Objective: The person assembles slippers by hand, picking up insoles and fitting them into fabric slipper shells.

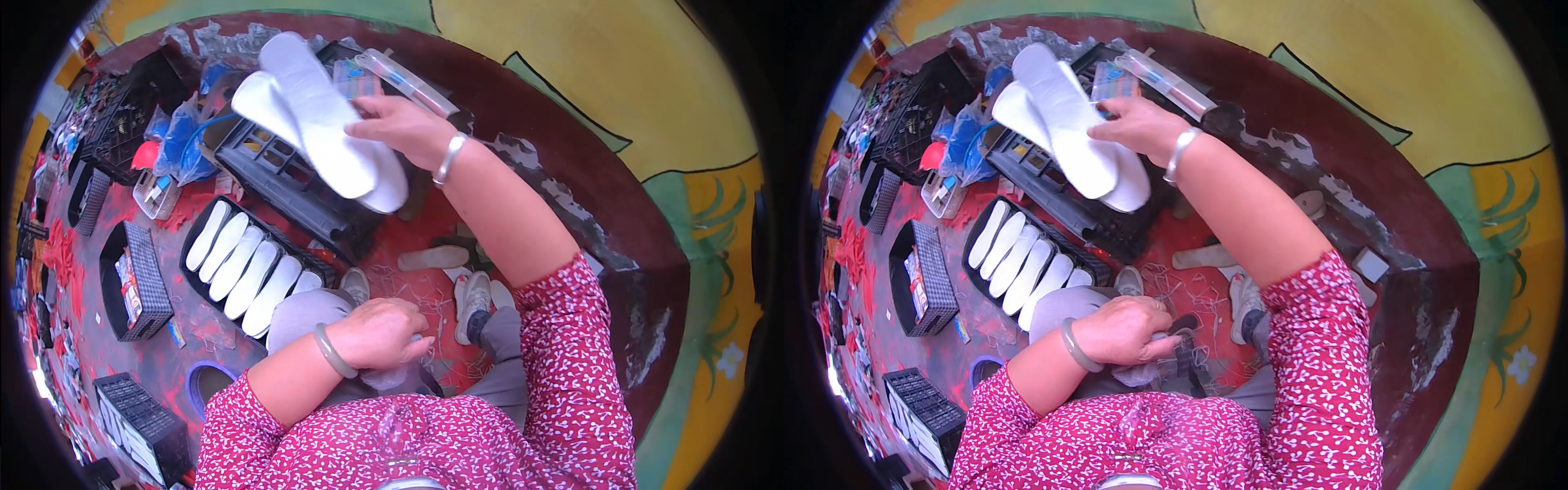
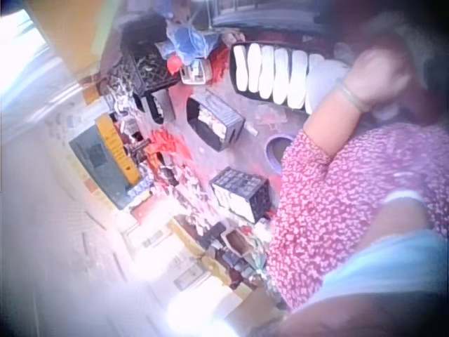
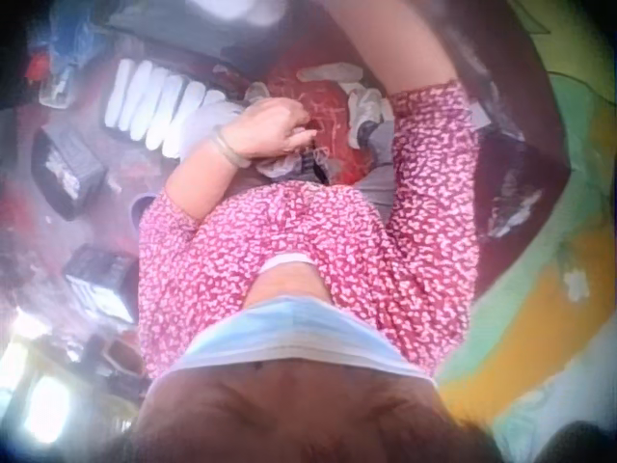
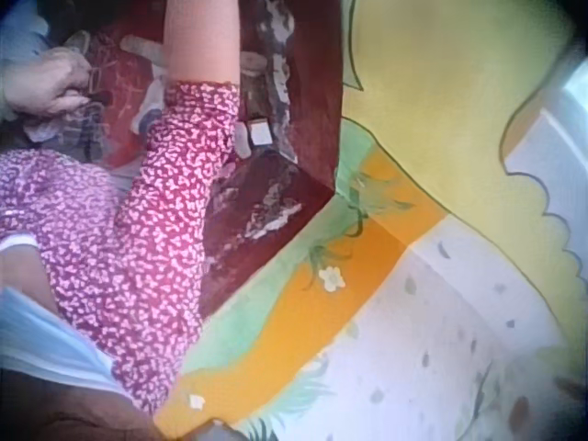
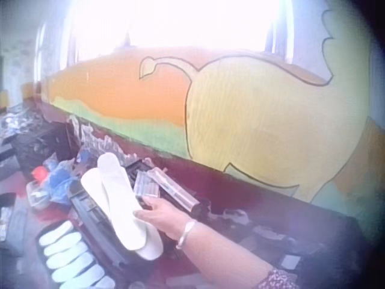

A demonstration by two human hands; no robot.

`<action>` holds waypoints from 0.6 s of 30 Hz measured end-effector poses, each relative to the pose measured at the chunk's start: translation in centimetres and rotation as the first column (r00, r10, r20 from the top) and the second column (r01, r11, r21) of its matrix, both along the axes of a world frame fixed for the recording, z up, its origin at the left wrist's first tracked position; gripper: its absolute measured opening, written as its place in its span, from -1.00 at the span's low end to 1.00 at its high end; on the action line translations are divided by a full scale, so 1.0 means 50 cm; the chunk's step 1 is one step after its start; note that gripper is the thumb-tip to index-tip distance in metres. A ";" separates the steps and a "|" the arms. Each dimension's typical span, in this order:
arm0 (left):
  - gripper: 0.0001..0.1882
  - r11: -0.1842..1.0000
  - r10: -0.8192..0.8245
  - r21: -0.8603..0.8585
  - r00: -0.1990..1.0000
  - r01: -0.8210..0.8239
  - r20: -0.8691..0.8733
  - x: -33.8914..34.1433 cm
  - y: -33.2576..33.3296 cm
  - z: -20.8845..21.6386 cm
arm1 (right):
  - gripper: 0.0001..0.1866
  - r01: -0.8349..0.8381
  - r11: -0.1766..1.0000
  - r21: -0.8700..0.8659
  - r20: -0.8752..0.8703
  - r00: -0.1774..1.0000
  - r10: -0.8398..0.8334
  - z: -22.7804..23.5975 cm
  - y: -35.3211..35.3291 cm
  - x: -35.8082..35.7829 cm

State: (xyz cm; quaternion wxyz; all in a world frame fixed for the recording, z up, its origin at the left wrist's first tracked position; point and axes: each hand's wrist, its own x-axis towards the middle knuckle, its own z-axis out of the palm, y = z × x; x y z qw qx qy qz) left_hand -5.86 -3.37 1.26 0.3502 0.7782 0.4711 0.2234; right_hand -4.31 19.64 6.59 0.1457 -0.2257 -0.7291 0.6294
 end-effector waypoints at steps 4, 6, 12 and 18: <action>-0.73 0.999 -0.023 0.047 1.000 0.023 -0.001 -0.011 -0.003 -0.002 | -0.64 0.315 0.924 0.217 -0.210 0.939 -0.271 0.005 0.069 0.048; -0.74 0.997 -0.032 0.067 0.999 0.033 -0.012 -0.019 -0.004 0.003 | -0.71 0.412 0.881 0.233 -0.205 0.906 -0.369 0.018 0.098 0.135; -0.73 0.995 -0.046 0.094 0.997 0.040 0.061 -0.026 0.010 0.008 | -0.75 0.757 0.653 0.021 0.302 0.618 -0.726 -0.321 0.259 0.484; -0.74 0.995 0.076 0.061 0.997 -0.074 -0.020 -0.022 0.056 0.008 | -0.72 0.919 0.385 -0.087 0.672 0.340 -0.658 -0.777 0.295 0.794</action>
